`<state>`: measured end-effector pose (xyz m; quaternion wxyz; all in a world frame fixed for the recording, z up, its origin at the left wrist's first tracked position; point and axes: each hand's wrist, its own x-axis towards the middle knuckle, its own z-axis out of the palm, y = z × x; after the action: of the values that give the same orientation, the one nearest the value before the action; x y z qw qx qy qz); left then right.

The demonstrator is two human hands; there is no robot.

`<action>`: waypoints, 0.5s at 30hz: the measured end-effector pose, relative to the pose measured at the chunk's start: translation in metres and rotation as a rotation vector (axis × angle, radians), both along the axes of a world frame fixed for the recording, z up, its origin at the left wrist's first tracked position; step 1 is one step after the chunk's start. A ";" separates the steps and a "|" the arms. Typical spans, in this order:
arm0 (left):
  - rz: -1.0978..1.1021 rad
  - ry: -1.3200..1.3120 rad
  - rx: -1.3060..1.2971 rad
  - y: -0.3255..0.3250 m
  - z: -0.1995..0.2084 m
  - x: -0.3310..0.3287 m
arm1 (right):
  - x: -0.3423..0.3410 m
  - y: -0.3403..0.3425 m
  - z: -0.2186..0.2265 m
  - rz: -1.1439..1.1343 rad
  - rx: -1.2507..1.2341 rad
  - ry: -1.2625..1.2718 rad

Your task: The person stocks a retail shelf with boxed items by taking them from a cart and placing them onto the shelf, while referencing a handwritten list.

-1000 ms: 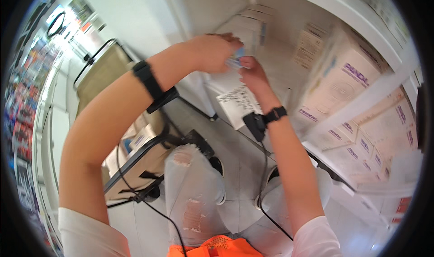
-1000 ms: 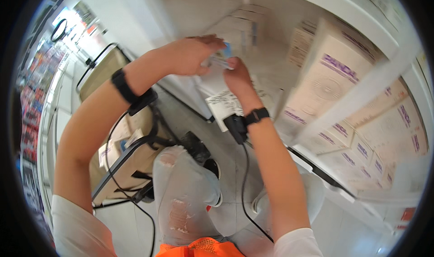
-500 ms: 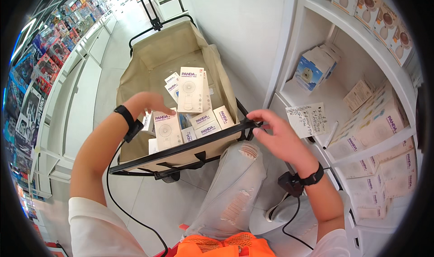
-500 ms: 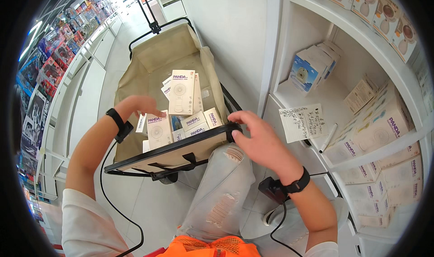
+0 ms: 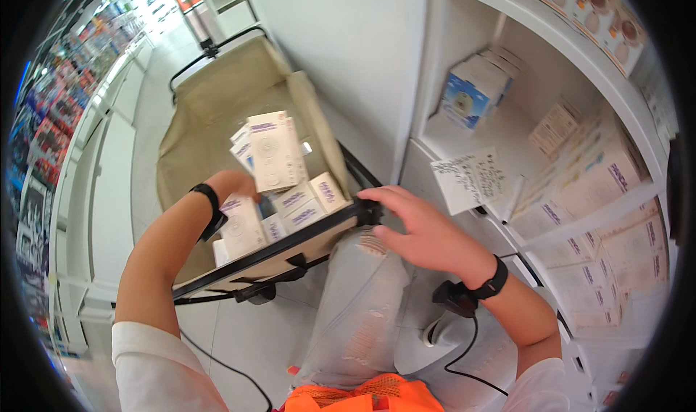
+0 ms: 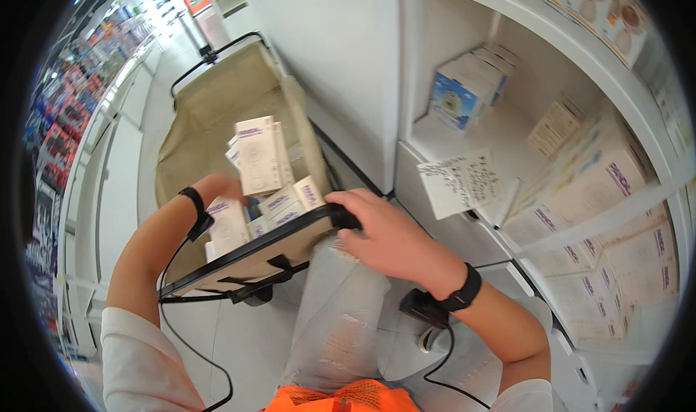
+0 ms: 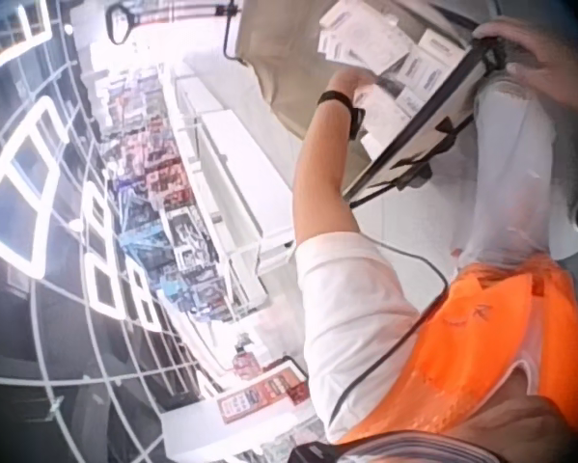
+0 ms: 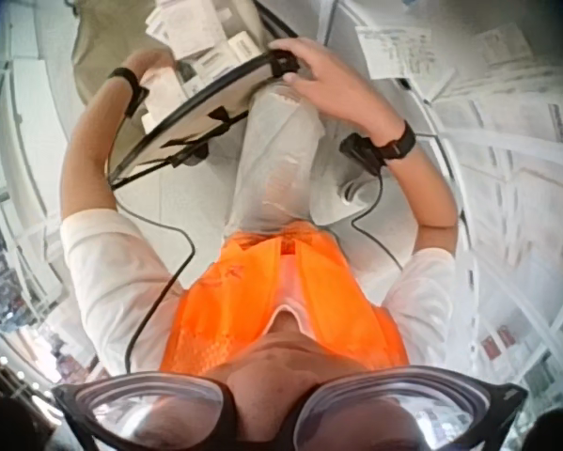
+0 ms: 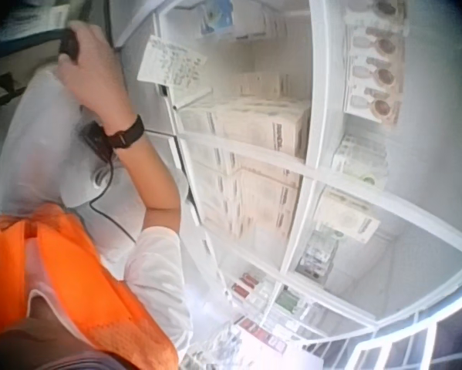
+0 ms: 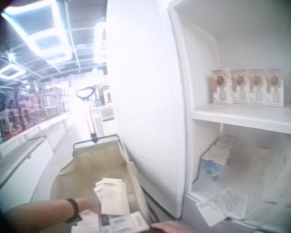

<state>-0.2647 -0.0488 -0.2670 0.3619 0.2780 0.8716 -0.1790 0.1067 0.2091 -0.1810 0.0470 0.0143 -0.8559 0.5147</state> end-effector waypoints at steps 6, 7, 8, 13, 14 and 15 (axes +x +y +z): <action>0.384 0.010 -0.049 -0.016 0.005 -0.023 | 0.003 0.018 -0.002 -0.049 0.014 -0.020; 0.416 0.024 0.024 -0.009 0.005 -0.018 | 0.006 0.024 -0.004 -0.078 0.006 -0.043; 0.457 0.045 0.091 -0.008 0.015 -0.013 | 0.007 0.028 -0.006 -0.096 0.002 -0.046; 0.324 0.388 0.427 -0.047 0.082 -0.026 | 0.007 0.037 -0.012 -0.096 -0.138 -0.047; 0.217 0.526 0.609 -0.058 0.098 -0.023 | 0.006 0.036 -0.010 -0.072 -0.149 -0.079; 0.200 0.579 0.631 -0.051 0.117 -0.012 | 0.008 0.039 -0.009 -0.084 -0.146 -0.073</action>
<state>-0.2765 -0.0998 -0.1496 0.0156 0.2275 0.9717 0.0615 0.1147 0.2483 -0.1902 0.0380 -0.0437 -0.8170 0.5737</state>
